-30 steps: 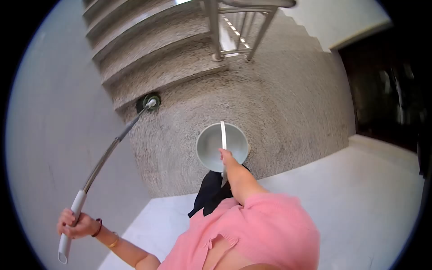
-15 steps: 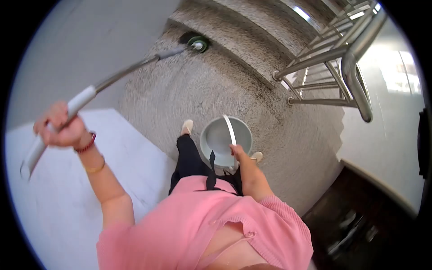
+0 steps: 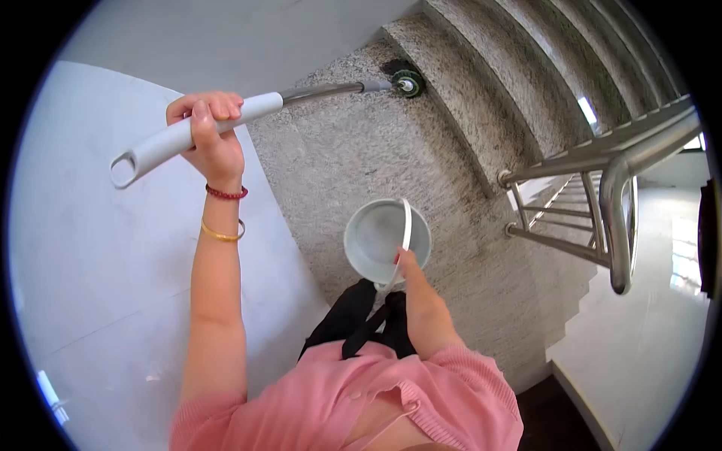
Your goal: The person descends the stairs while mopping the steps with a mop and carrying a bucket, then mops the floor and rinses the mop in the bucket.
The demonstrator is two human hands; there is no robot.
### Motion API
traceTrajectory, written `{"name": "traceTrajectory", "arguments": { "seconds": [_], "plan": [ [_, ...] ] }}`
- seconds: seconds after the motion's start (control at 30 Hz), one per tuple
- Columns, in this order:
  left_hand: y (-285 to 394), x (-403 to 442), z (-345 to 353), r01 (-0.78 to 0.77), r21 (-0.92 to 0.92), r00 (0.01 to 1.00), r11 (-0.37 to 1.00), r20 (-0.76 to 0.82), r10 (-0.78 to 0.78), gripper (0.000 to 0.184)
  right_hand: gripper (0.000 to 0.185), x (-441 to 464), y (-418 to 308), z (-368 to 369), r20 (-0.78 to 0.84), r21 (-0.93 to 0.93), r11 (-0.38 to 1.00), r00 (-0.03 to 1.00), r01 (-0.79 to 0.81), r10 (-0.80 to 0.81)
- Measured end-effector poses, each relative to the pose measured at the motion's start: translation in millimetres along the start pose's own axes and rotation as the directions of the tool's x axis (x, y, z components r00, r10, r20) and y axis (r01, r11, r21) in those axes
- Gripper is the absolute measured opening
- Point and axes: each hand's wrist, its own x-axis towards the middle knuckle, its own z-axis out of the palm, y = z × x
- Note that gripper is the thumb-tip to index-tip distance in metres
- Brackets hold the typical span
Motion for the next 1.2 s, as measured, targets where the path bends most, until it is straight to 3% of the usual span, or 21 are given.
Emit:
{"name": "traceTrajectory", "arguments": {
  "seconds": [0.17, 0.23, 0.33, 0.43, 0.63, 0.87, 0.97, 1.03, 1.1, 1.2],
  "plan": [
    [4, -18, -5, -0.007, 0.05, 0.999, 0.999, -0.031, 0.009, 0.01, 0.026, 12, 1, -21, -0.062, -0.241, 0.97, 0.998, -0.042, 0.028],
    [4, -24, -14, 0.007, 0.052, 0.999, 0.999, -0.032, -0.005, 0.01, 0.025, 14, -1, -19, -0.091, -0.043, 0.998, 0.995, -0.035, 0.03],
    [8, -37, -12, 0.038, 0.087, 0.998, 0.996, -0.051, -0.033, 0.007, 0.024, 15, -4, -11, -0.031, 0.041, 0.998, 0.999, -0.043, 0.044],
    [9, -45, -1, 0.094, 0.103, 0.993, 0.99, -0.087, -0.085, 0.005, 0.023, 1, -14, -6, 0.056, 0.031, 0.999, 0.998, 0.015, -0.016],
    [15, -67, 1, 0.14, 0.119, 0.982, 0.983, -0.147, -0.122, 0.006, 0.021, -1, -16, -36, 0.141, 0.043, 0.999, 0.99, -0.021, 0.014],
    [13, -63, 15, 0.183, 0.062, 0.972, 0.981, -0.164, -0.171, 0.009, 0.022, -37, -37, -108, -0.023, 0.166, 0.986, 1.0, -0.015, 0.019],
    [20, -60, 8, 0.186, 0.053, 0.97, 0.981, -0.17, -0.175, 0.008, 0.027, -62, -21, -135, -0.09, 0.068, 0.997, 0.995, 0.043, -0.036],
    [20, -56, 3, 0.193, 0.028, 0.968, 0.981, -0.168, -0.186, 0.008, 0.031, -84, -19, -160, -0.093, -0.208, 0.977, 0.994, 0.042, -0.062],
    [15, -44, -2, 0.206, 0.012, 0.965, 0.978, -0.165, -0.202, 0.009, 0.036, -107, -25, -181, -0.147, -0.17, 0.983, 0.984, 0.073, -0.099],
    [17, -48, 5, 0.205, 0.001, 0.965, 0.979, -0.168, -0.202, 0.009, 0.023, -100, 1, -250, -0.228, 0.1, 0.992, 0.972, 0.074, -0.049]
  ]
}}
